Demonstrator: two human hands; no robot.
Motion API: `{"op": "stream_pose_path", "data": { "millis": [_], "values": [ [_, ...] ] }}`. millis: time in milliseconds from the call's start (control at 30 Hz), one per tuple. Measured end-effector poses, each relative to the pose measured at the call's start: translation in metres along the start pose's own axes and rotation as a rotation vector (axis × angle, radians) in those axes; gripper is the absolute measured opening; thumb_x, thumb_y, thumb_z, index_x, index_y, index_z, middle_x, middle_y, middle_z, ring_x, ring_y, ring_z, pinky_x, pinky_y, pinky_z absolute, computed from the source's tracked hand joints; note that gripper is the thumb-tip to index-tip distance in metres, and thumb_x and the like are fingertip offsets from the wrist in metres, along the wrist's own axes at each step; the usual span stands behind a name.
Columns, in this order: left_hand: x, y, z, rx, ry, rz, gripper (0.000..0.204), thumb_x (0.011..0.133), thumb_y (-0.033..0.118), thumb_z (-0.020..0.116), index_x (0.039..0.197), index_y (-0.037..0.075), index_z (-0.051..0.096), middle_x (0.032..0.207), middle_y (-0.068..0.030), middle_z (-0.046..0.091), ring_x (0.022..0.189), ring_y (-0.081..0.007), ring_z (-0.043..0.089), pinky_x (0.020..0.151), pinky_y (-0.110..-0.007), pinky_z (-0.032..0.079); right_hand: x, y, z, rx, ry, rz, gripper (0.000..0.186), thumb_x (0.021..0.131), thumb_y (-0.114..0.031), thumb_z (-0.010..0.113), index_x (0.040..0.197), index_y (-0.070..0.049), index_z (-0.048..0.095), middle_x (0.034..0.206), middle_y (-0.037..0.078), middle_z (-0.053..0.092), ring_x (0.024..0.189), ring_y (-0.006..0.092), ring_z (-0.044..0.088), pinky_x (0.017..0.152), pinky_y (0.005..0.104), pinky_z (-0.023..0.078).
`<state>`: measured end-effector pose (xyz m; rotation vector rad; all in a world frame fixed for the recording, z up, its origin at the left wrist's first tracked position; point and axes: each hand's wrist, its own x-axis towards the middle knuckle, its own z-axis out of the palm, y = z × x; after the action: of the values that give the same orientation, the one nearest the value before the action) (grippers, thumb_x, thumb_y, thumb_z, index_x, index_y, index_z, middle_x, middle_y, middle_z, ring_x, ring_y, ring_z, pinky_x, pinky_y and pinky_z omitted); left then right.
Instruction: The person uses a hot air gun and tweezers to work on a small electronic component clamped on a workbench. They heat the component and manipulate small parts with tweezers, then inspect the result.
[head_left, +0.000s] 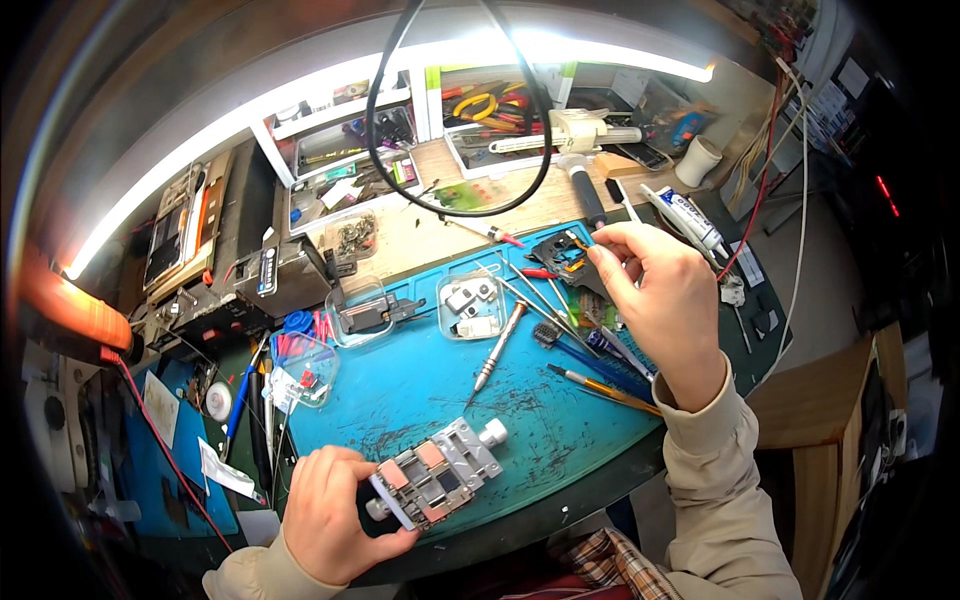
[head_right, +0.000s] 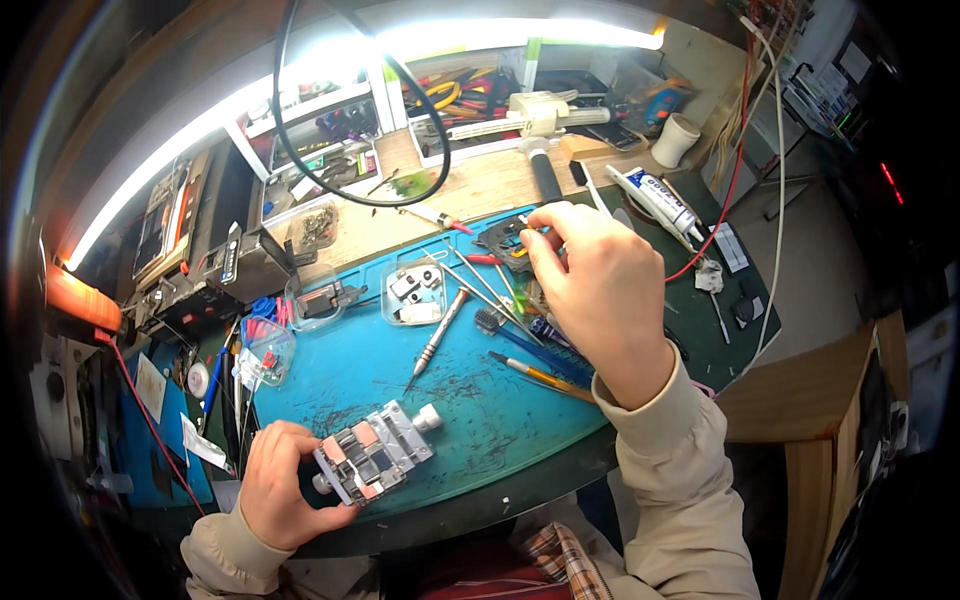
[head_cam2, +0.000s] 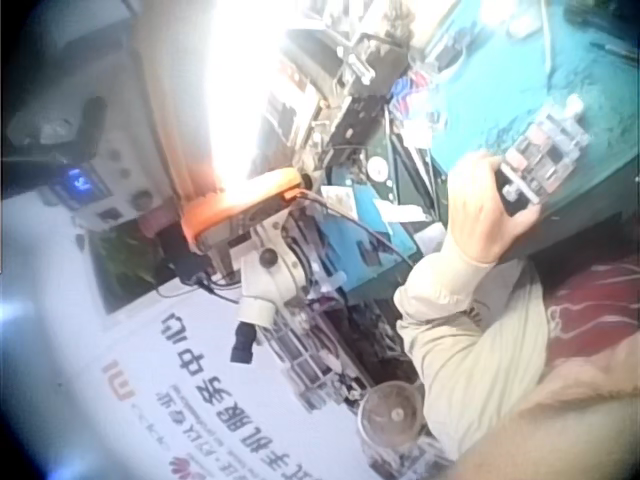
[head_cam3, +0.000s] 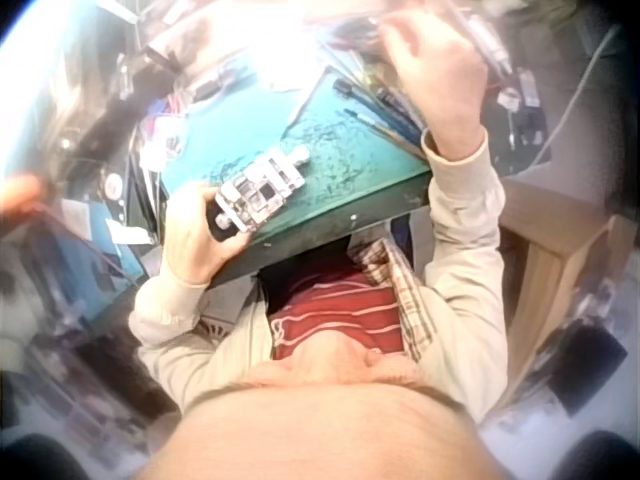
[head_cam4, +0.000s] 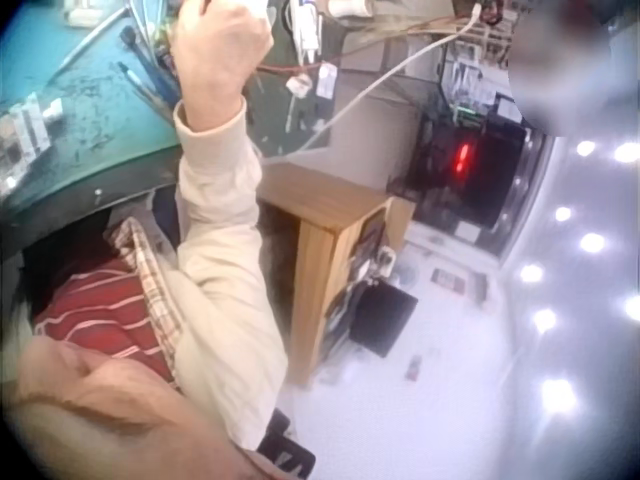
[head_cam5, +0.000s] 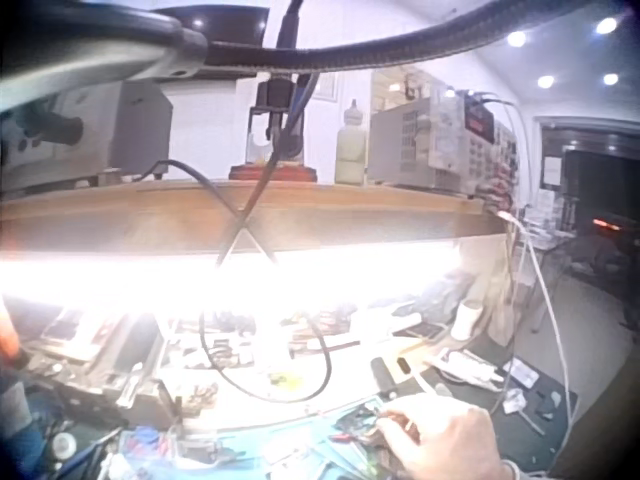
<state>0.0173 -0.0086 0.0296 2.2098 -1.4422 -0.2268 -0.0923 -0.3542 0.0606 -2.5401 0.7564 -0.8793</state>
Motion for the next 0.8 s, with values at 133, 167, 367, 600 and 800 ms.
{"op": "stream_pose_path", "data": {
  "millis": [133, 167, 367, 600, 800],
  "values": [
    [-0.003, 0.010, -0.005, 0.038, -0.024, -0.057, 0.065, 0.060, 0.022, 0.094, 0.104, 0.002, 0.051, 0.098, -0.0127, 0.055, 0.089, -0.0330, 0.055, 0.080, -0.043, 0.046, 0.003, 0.007, -0.004, -0.026, 0.015, -0.007, 0.010, 0.093, -0.019, 0.076, 0.095, -0.010, 0.077, 0.080, 0.006, 0.075, 0.070, 0.0236, 0.073, 0.063, 0.0350, 0.054],
    [-0.004, 0.011, -0.005, 0.040, -0.022, -0.068, 0.065, 0.059, 0.022, 0.094, 0.104, 0.002, 0.051, 0.098, -0.0126, 0.055, 0.088, -0.0330, 0.055, 0.079, -0.042, 0.046, 0.004, 0.007, -0.010, -0.024, -0.016, 0.024, 0.010, 0.092, -0.020, 0.077, 0.095, -0.010, 0.077, 0.079, 0.006, 0.075, 0.069, 0.0234, 0.073, 0.062, 0.0350, 0.054],
    [-0.009, 0.014, -0.002, 0.022, -0.008, -0.108, 0.066, 0.060, 0.026, 0.098, 0.101, 0.003, 0.051, 0.093, -0.0115, 0.053, 0.083, -0.0319, 0.054, 0.075, -0.042, 0.046, -0.008, 0.007, -0.046, -0.043, -0.154, 0.017, 0.013, 0.090, -0.022, 0.080, 0.091, -0.009, 0.075, 0.075, 0.007, 0.073, 0.068, 0.0222, 0.073, 0.060, 0.0351, 0.053],
    [-0.014, 0.029, 0.011, 0.068, 0.096, -0.082, 0.065, 0.062, 0.026, 0.099, 0.103, 0.003, 0.055, 0.095, -0.0125, 0.056, 0.086, -0.0342, 0.057, 0.076, -0.044, 0.046, -0.064, 0.025, -0.040, -0.160, -0.284, -0.187, 0.025, 0.084, -0.012, 0.079, 0.108, -0.009, 0.072, 0.100, 0.009, 0.075, 0.091, 0.0308, 0.072, 0.077, 0.0410, 0.057],
    [-0.036, 0.049, 0.035, 0.058, 0.246, -0.278, 0.083, 0.064, 0.026, 0.098, 0.130, 0.001, 0.054, 0.121, -0.0170, 0.059, 0.107, -0.0361, 0.056, 0.092, -0.046, 0.045, -0.072, 0.033, -0.030, -0.018, -0.135, -0.135, 0.029, 0.089, 0.001, 0.071, 0.117, -0.006, 0.072, 0.101, 0.013, 0.073, 0.092, 0.0343, 0.069, 0.080, 0.0435, 0.055]
  ]
}}
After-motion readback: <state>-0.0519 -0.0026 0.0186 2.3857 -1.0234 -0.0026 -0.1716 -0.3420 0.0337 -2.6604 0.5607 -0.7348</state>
